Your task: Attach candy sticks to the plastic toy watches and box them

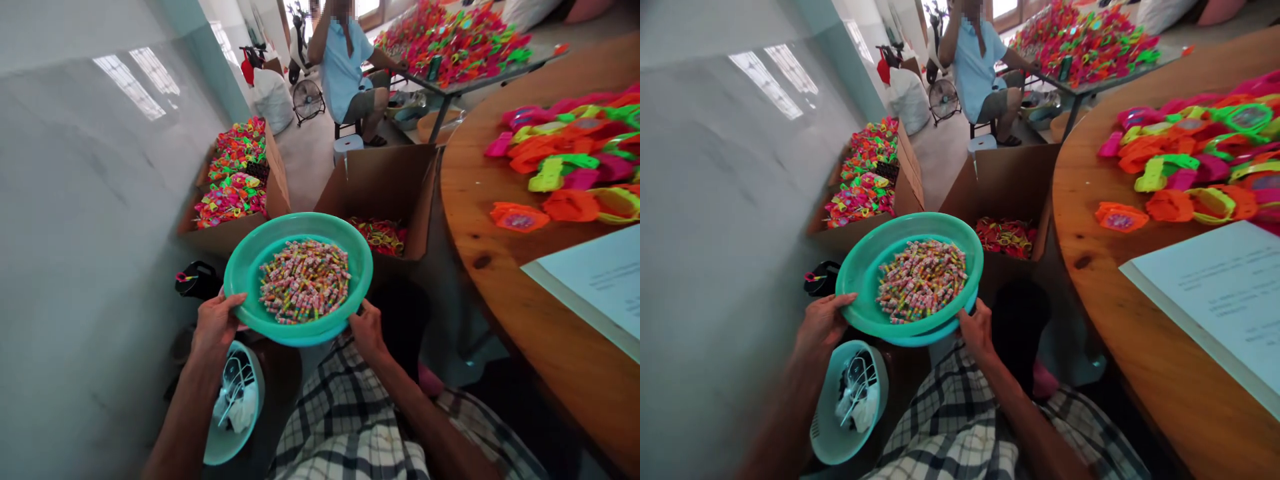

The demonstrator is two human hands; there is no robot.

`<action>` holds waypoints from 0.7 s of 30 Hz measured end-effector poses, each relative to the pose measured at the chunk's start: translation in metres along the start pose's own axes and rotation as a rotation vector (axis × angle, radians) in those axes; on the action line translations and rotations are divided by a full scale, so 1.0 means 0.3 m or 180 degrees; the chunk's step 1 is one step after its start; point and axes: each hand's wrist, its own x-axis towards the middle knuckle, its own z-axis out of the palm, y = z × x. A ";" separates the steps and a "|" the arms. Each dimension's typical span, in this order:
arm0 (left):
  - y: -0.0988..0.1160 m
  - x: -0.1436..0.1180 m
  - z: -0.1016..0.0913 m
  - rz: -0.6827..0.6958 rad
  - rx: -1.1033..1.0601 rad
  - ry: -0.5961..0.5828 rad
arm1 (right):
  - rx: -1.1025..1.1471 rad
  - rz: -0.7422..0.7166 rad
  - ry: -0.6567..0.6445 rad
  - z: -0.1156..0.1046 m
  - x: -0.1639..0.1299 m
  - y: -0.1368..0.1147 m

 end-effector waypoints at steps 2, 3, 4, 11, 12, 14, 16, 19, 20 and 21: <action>0.014 -0.021 -0.016 0.0070 0.0141 -0.0199 | 0.0090 -0.0180 0.0039 -0.026 -0.022 -0.040; 0.029 -0.036 -0.026 0.0168 0.0230 -0.0307 | 0.0133 -0.0279 0.0061 -0.036 -0.029 -0.064; 0.048 -0.054 -0.036 0.0315 0.0315 -0.0383 | 0.0170 -0.0371 0.0080 -0.043 -0.036 -0.088; 0.154 -0.105 -0.075 0.1149 0.0303 -0.0146 | 0.0168 -0.1028 0.0155 -0.065 -0.083 -0.207; 0.140 -0.086 -0.076 0.0833 0.0257 -0.0233 | 0.0133 -0.1130 0.0135 -0.072 -0.086 -0.207; 0.075 -0.033 -0.077 0.0022 0.0232 -0.0408 | 0.0008 -0.1219 0.0051 -0.091 -0.084 -0.193; -0.029 0.022 -0.072 -0.0564 0.0270 -0.0556 | -0.0218 -0.1155 -0.0009 -0.117 -0.077 -0.163; -0.208 0.075 -0.056 -0.0802 0.0308 -0.0694 | -0.0573 -0.0907 -0.0016 -0.173 -0.067 -0.104; -0.261 0.082 -0.048 -0.0835 0.0318 -0.0725 | -0.0643 -0.0836 0.0004 -0.195 -0.067 -0.084; -0.305 0.085 -0.038 -0.0853 0.0329 -0.0742 | -0.0690 -0.0760 0.0022 -0.218 -0.068 -0.066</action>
